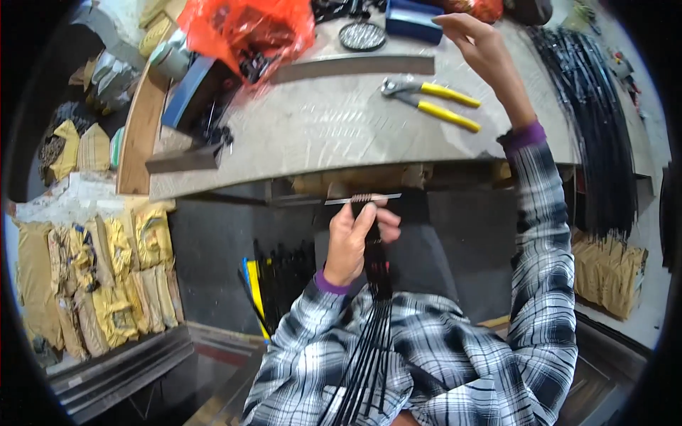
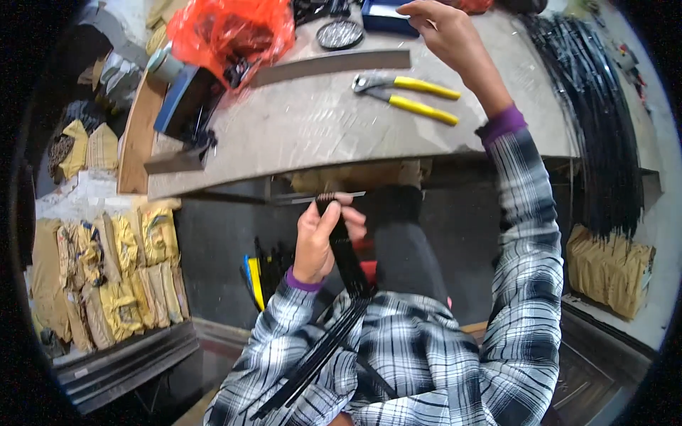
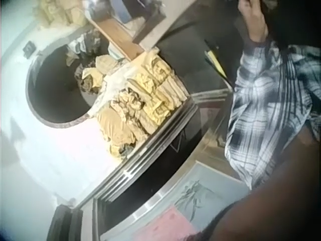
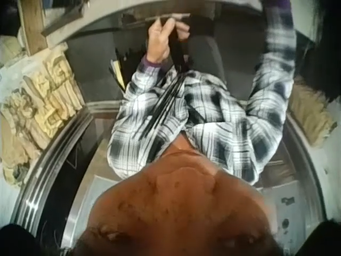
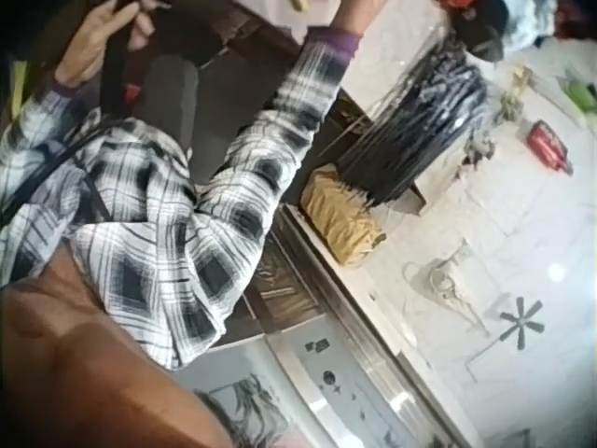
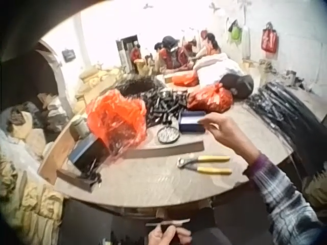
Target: Assembling wiring harnesses by inserting cable bundles into connectors and securing them with pliers.
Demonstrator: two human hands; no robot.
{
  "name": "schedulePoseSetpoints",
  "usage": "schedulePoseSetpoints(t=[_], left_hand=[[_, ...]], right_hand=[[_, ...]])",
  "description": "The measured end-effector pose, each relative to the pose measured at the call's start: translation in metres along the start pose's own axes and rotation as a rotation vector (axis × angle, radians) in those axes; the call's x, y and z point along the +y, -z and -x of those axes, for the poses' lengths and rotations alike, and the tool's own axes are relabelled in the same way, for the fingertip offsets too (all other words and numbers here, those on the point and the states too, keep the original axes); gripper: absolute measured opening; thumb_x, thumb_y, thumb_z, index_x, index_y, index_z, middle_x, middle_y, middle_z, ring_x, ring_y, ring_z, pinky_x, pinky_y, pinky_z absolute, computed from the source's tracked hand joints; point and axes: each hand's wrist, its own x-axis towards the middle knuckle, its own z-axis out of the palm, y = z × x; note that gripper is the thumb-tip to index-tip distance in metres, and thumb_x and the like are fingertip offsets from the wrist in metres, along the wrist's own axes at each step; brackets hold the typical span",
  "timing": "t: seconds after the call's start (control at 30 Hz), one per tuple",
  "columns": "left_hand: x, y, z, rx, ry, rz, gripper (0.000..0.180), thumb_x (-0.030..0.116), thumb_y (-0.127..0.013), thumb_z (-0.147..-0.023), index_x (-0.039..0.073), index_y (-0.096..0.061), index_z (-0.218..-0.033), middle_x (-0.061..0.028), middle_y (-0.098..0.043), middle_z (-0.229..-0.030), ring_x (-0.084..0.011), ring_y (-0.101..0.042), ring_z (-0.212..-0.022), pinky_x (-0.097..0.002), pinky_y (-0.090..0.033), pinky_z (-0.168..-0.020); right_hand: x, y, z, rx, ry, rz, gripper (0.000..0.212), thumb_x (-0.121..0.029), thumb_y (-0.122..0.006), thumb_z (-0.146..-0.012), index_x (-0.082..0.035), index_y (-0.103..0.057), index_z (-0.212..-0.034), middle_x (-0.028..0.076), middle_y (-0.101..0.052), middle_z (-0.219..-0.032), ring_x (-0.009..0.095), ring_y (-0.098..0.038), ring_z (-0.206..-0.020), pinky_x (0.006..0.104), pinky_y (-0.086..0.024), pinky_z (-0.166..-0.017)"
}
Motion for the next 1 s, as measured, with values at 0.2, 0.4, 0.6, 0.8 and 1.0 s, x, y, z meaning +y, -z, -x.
schedulePoseSetpoints(t=[0.2, 0.4, 0.6, 0.8, 1.0], left_hand=[[-0.003, -0.012, -0.006, 0.043, -0.073, 0.006, 0.021, 0.012, -0.043, -0.092, 0.003, -0.047, -0.110, -0.0101, -0.058, -0.069, -0.0113, -0.047, -0.051, -0.0233, -0.039, -0.049], [-0.004, -0.010, -0.012, 0.028, -0.059, 0.047, 0.019, 0.012, -0.044, -0.091, 0.004, -0.047, -0.109, -0.0093, -0.058, -0.067, -0.0101, -0.047, -0.050, -0.0221, -0.039, -0.048], [-0.003, -0.008, -0.014, 0.037, -0.073, 0.099, 0.020, 0.017, -0.050, -0.091, 0.005, -0.048, -0.107, -0.0099, -0.059, -0.068, -0.0096, -0.048, -0.048, -0.0217, -0.039, -0.045], [0.006, -0.010, -0.001, 0.008, -0.020, 0.123, 0.019, 0.016, -0.052, -0.089, 0.004, -0.050, -0.103, -0.0119, -0.060, -0.072, -0.0154, -0.055, -0.053, -0.0246, -0.044, -0.048], [0.008, -0.002, 0.008, 0.007, -0.053, 0.110, 0.016, 0.014, -0.053, -0.088, 0.002, -0.050, -0.098, -0.0127, -0.061, -0.074, -0.0158, -0.057, -0.056, -0.0258, -0.047, -0.053]], right_hand=[[0.092, -0.026, -0.071, -0.196, -0.086, 0.353, 0.011, -0.014, -0.062, -0.073, -0.008, -0.066, -0.082, 0.011, -0.064, -0.081, 0.026, -0.062, -0.078, 0.0350, -0.049, -0.070], [0.104, -0.045, -0.099, -0.389, -0.229, 0.373, 0.010, -0.011, -0.064, -0.062, -0.009, -0.067, -0.071, 0.014, -0.064, -0.077, 0.031, -0.062, -0.073, 0.0392, -0.050, -0.067], [0.092, -0.041, -0.094, -0.287, -0.239, 0.562, 0.009, -0.014, -0.061, -0.065, -0.008, -0.067, -0.069, 0.013, -0.062, -0.071, 0.029, -0.061, -0.071, 0.0387, -0.048, -0.062], [0.091, -0.047, -0.084, -0.230, -0.076, 0.571, 0.010, -0.012, -0.062, -0.064, -0.008, -0.066, -0.072, 0.015, -0.063, -0.080, 0.031, -0.062, -0.077, 0.0406, -0.051, -0.066], [0.076, -0.046, -0.085, -0.243, -0.203, 0.452, 0.009, -0.014, -0.060, -0.069, -0.007, -0.065, -0.071, 0.015, -0.061, -0.083, 0.030, -0.060, -0.080, 0.0391, -0.048, -0.068]])
